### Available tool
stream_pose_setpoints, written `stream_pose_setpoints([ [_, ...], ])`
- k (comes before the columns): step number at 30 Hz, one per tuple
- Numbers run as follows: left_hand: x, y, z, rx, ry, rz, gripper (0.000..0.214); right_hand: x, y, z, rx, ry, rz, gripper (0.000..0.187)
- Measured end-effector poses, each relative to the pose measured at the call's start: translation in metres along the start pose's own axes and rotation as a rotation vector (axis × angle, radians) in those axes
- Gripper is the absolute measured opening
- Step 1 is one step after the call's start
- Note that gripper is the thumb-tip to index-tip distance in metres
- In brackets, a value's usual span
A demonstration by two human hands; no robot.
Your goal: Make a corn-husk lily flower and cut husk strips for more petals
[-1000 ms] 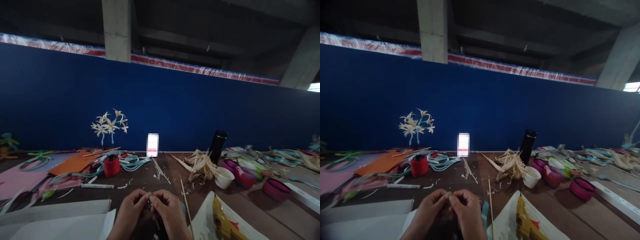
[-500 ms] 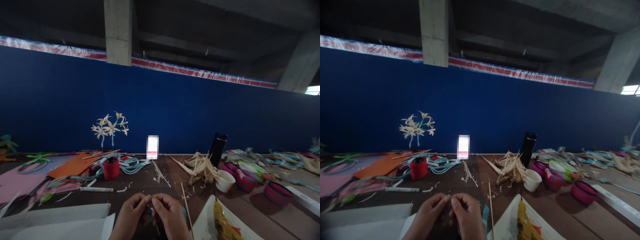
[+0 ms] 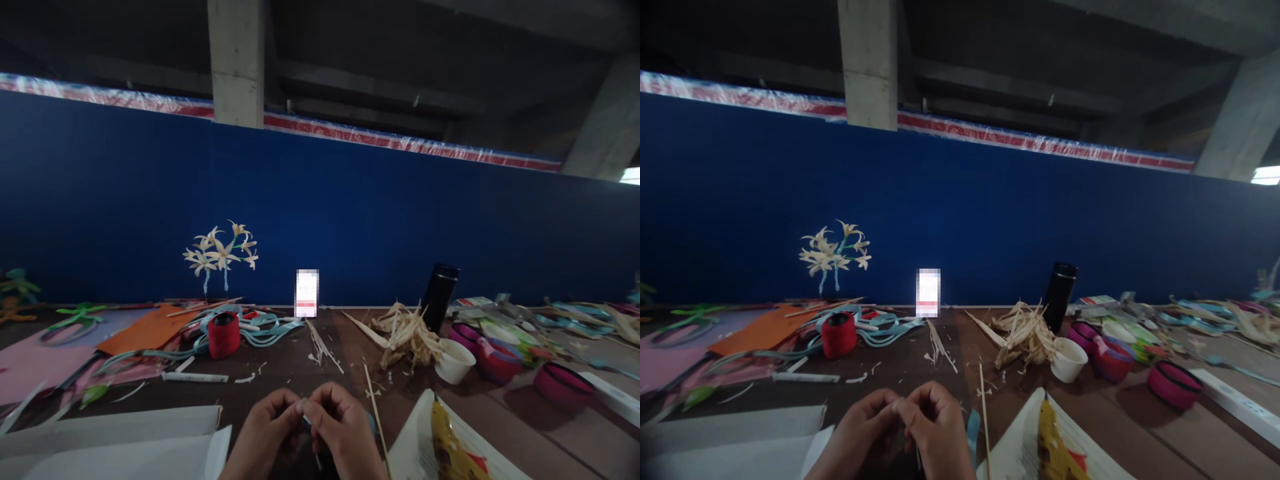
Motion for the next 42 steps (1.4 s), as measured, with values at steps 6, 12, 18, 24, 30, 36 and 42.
stream_pose_setpoints([
  [6, -0.002, 0.004, -0.002, -0.006, 0.039, 0.006, 0.043, -0.002, -0.002, -0.001, -0.062, 0.013, -0.004, 0.034],
  [12, -0.007, 0.003, 0.009, -0.123, -0.065, -0.042, 0.038, -0.007, -0.009, 0.01, 0.065, -0.09, -0.104, 0.028],
  [18, -0.018, 0.004, 0.031, -0.29, -0.265, -0.072, 0.036, -0.014, -0.01, 0.026, 0.266, -0.22, -0.08, 0.029],
  [24, -0.028, 0.007, 0.034, -0.324, -0.269, -0.075, 0.037, -0.019, -0.009, 0.037, 0.483, -0.296, -0.021, 0.028],
  [30, -0.029, 0.002, 0.035, -0.389, -0.328, -0.135, 0.037, -0.024, -0.017, 0.043, 0.619, -0.401, -0.025, 0.025],
  [36, -0.032, 0.014, 0.03, -0.415, -0.348, -0.109, 0.038, -0.016, -0.015, 0.032, 0.732, -0.247, -0.01, 0.019],
  [42, -0.029, 0.013, 0.027, -0.367, -0.315, -0.101, 0.035, -0.01, -0.001, 0.023, 0.758, -0.14, 0.061, 0.013],
])
Point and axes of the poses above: each hand's wrist, its own x-axis towards the middle knuckle, its own z-axis out of the palm, y = z × x, the point moved 10 cm from there along x, towards the middle knuckle, and after that the axes turned 9 degrees about -z, right-handed, at the moved point
